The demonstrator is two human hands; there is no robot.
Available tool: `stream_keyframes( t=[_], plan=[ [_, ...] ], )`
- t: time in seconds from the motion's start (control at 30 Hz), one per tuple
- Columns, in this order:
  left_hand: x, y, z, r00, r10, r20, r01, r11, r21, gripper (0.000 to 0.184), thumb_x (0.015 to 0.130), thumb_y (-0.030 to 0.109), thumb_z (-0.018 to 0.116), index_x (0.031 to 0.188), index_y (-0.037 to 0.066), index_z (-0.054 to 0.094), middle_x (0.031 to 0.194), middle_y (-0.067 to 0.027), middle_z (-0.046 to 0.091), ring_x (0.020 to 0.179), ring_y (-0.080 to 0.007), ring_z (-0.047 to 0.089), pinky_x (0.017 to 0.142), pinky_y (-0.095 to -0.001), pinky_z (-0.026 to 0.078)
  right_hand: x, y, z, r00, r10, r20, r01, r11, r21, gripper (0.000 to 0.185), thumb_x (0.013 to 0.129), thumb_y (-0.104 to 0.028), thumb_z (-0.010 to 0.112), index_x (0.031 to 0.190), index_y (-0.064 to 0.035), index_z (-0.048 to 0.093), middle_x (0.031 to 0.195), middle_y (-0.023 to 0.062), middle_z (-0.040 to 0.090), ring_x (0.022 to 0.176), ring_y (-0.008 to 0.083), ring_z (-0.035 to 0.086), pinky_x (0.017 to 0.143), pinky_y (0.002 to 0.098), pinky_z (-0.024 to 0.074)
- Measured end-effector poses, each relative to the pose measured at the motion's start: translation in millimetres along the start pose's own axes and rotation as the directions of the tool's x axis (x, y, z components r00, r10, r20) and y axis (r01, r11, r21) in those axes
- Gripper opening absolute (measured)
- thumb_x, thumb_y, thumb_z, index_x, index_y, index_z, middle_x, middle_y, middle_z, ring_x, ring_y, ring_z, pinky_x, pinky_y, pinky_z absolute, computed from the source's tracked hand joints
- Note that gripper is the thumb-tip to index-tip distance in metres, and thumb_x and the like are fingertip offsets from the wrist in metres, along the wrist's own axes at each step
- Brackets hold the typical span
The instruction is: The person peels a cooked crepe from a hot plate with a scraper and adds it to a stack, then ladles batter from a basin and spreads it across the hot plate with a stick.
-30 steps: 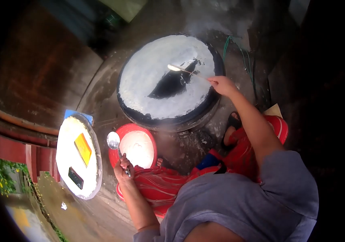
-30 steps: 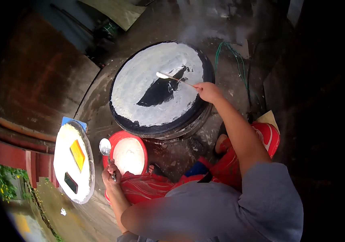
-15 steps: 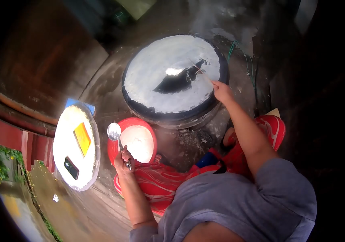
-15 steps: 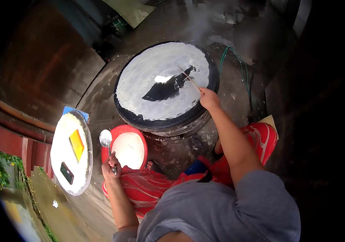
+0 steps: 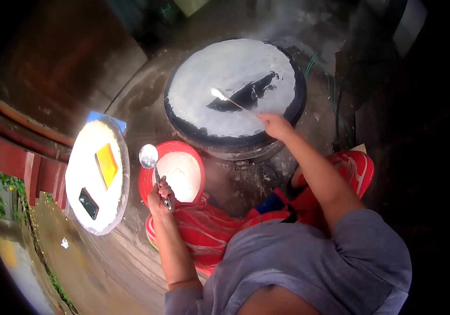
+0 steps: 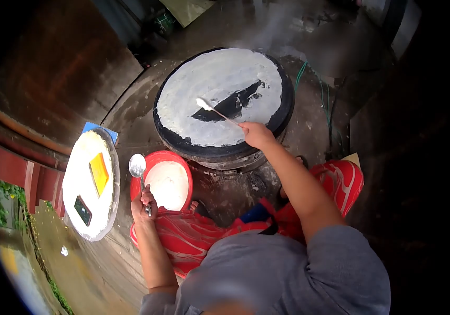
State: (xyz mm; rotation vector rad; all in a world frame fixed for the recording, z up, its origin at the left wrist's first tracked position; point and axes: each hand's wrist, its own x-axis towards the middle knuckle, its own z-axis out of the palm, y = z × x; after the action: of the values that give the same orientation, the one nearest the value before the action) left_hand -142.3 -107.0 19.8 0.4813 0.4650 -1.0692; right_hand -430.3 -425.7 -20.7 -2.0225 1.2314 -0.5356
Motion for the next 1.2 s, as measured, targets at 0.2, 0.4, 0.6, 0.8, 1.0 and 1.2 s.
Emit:
stream_keyframes(
  t=[0.2, 0.4, 0.6, 0.8, 1.0, 1.2],
  plan=[
    [-1.6, -1.2, 4.1, 1.000, 0.005, -0.019, -0.004, 1.000, 0.010, 0.038, 0.097, 0.024, 0.027, 0.101, -0.009, 0.045, 0.071, -0.0058, 0.046, 0.048, -0.0101, 0.042, 0.039, -0.0215, 0.037, -24.2, -48.7, -73.8, 0.988, -0.025, 0.153, 0.072, 0.948, -0.311, 0.026, 0.080, -0.022, 0.054, 0.103, -0.0253, 0.066, 0.099, 0.0052, 0.064, 0.094, 0.0236, 0.059, 0.074, 0.0355, 0.0489],
    [-1.1, -1.6, 3.0, 1.000, 0.000, -0.013, 0.000, 1.000, 0.012, 0.040, 0.098, 0.025, 0.026, 0.102, -0.009, 0.045, 0.071, -0.0060, 0.046, 0.048, -0.0102, 0.041, 0.039, -0.0215, 0.036, -71.7, -59.7, -15.6, 0.910, -0.389, -0.143, 0.269, 0.817, -0.510, 0.049, 0.068, -0.004, 0.058, 0.117, -0.0119, 0.056, 0.081, 0.0058, 0.056, 0.074, 0.0243, 0.057, 0.062, 0.0367, 0.0482],
    [-4.7, -3.5, 4.7, 0.999, -0.012, -0.040, 0.012, 1.000, 0.001, 0.041, 0.098, 0.027, 0.025, 0.103, -0.009, 0.044, 0.071, -0.0059, 0.046, 0.048, -0.0099, 0.041, 0.038, -0.0213, 0.036, -59.4, -22.2, 24.6, 0.873, -0.467, -0.142, 0.236, 0.658, -0.715, 0.039, 0.075, -0.012, 0.049, 0.113, -0.0145, 0.058, 0.076, 0.0026, 0.056, 0.065, 0.0208, 0.056, 0.055, 0.0346, 0.0455],
    [-3.9, 2.1, -0.9, 1.000, -0.007, -0.021, 0.008, 0.999, 0.042, 0.029, 0.095, 0.017, 0.031, 0.102, -0.008, 0.045, 0.070, -0.0055, 0.046, 0.046, -0.0091, 0.041, 0.038, -0.0206, 0.036, -69.7, -33.7, 4.5, 0.927, -0.245, -0.284, 0.128, 0.918, -0.374, 0.045, 0.068, -0.008, 0.061, 0.113, -0.0118, 0.056, 0.082, 0.0084, 0.057, 0.072, 0.0288, 0.060, 0.061, 0.0397, 0.0492],
    [-8.0, -1.5, 1.8, 0.999, 0.012, -0.034, -0.011, 1.000, 0.023, 0.025, 0.093, 0.012, 0.034, 0.099, -0.009, 0.045, 0.070, -0.0057, 0.046, 0.046, -0.0093, 0.042, 0.037, -0.0205, 0.037, -53.1, 4.0, -18.2, 0.919, -0.298, -0.257, 0.077, 0.778, -0.624, 0.047, 0.069, -0.006, 0.057, 0.115, -0.0123, 0.056, 0.084, 0.0057, 0.056, 0.072, 0.0260, 0.057, 0.059, 0.0376, 0.0484],
    [-5.9, -0.1, 4.1, 0.999, 0.008, -0.045, -0.007, 1.000, 0.018, 0.028, 0.094, 0.012, 0.031, 0.101, -0.012, 0.044, 0.066, -0.0063, 0.047, 0.043, -0.0104, 0.039, 0.037, -0.0209, 0.036, -76.9, -12.0, -11.1, 0.926, -0.215, -0.311, 0.110, 0.940, -0.322, 0.045, 0.069, -0.007, 0.057, 0.114, -0.0158, 0.055, 0.088, 0.0089, 0.058, 0.078, 0.0302, 0.060, 0.064, 0.0395, 0.0499]
  ],
)
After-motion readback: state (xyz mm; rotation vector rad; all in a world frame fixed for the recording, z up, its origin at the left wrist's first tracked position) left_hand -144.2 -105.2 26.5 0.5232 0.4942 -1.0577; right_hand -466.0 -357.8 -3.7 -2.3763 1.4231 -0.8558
